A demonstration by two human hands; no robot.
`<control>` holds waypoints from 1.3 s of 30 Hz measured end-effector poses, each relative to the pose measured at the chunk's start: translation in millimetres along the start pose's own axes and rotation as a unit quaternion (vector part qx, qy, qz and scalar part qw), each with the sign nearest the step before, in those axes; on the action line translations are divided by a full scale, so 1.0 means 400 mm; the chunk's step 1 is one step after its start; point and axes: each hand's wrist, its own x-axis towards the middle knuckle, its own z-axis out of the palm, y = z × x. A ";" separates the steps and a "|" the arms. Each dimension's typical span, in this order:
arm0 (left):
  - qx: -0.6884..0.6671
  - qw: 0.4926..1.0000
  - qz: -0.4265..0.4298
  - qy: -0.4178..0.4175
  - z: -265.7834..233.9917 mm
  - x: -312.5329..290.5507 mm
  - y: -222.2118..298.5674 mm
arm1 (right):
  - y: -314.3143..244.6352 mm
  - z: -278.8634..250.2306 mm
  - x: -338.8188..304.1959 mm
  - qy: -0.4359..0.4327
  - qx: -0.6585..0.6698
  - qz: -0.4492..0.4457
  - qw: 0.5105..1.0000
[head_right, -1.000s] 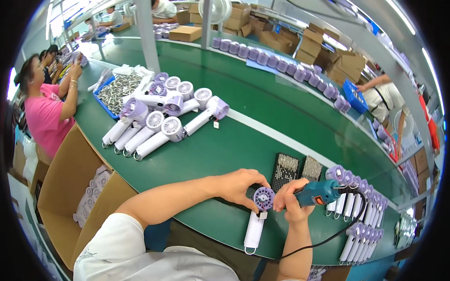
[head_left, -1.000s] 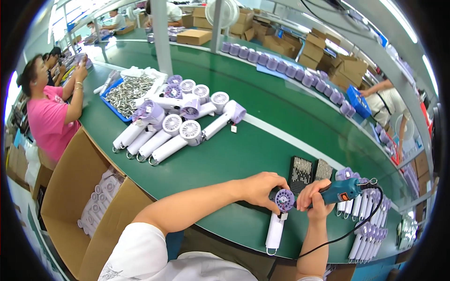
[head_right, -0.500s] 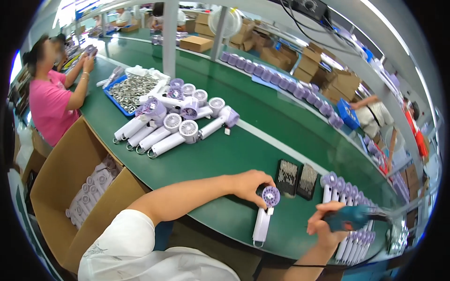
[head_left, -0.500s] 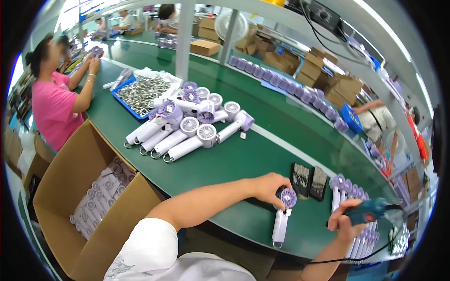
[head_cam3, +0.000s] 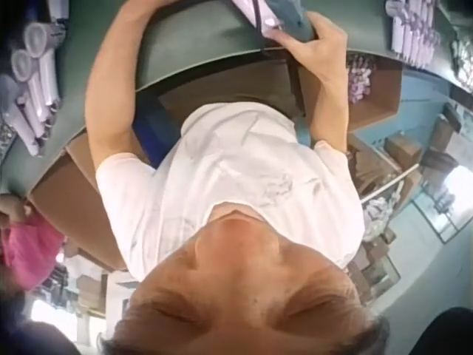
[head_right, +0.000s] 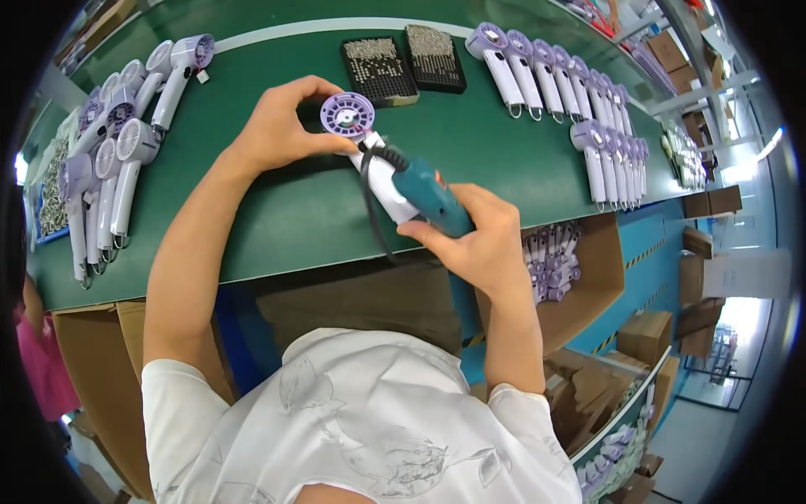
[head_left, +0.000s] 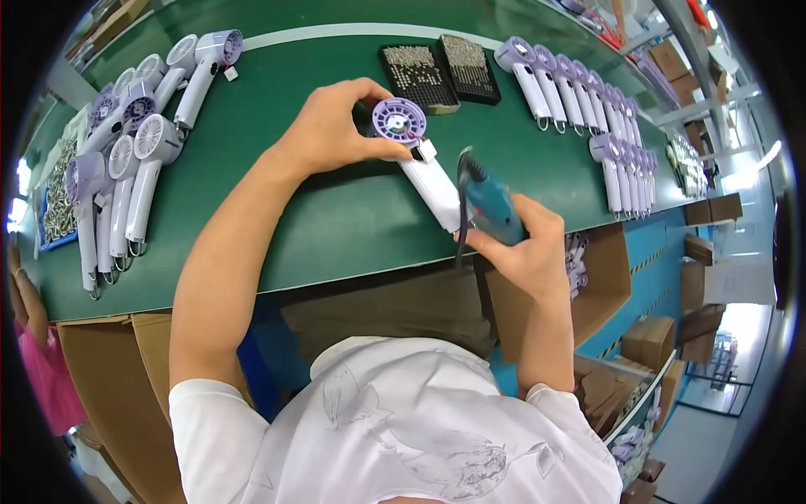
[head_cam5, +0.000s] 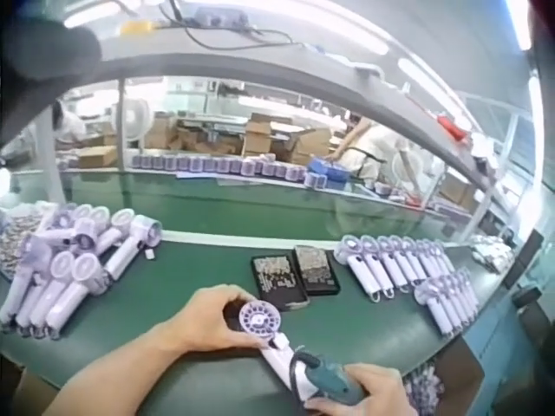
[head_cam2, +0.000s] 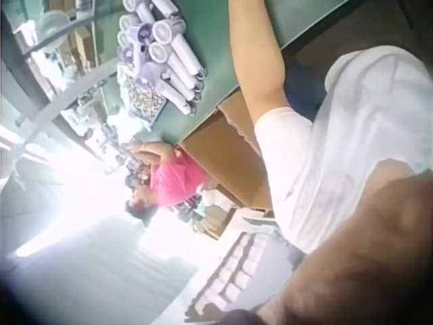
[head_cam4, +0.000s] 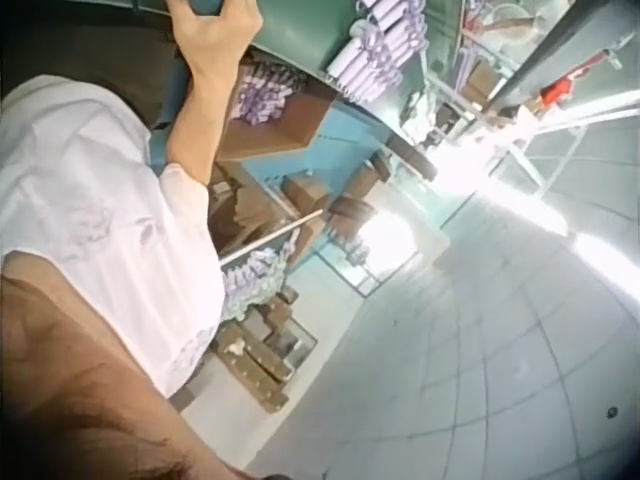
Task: The person assembles mini handheld fans by positioning components and driving screws into the handles and fan heads using an electric screwdriver.
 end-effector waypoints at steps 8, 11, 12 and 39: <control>0.015 0.999 0.031 0.038 0.024 -0.009 0.020 | 0.007 0.007 -0.019 0.007 0.028 -0.001 1.000; 0.014 0.998 0.024 0.051 0.025 -0.020 0.028 | 0.025 0.048 -0.023 0.014 0.028 0.007 0.999; 0.009 0.998 0.017 0.057 0.033 -0.024 0.019 | 0.017 0.043 -0.025 0.004 0.023 0.038 0.999; 0.042 0.990 0.137 0.016 0.020 -0.038 0.098 | 0.512 -0.293 -0.108 0.199 -0.247 0.275 0.907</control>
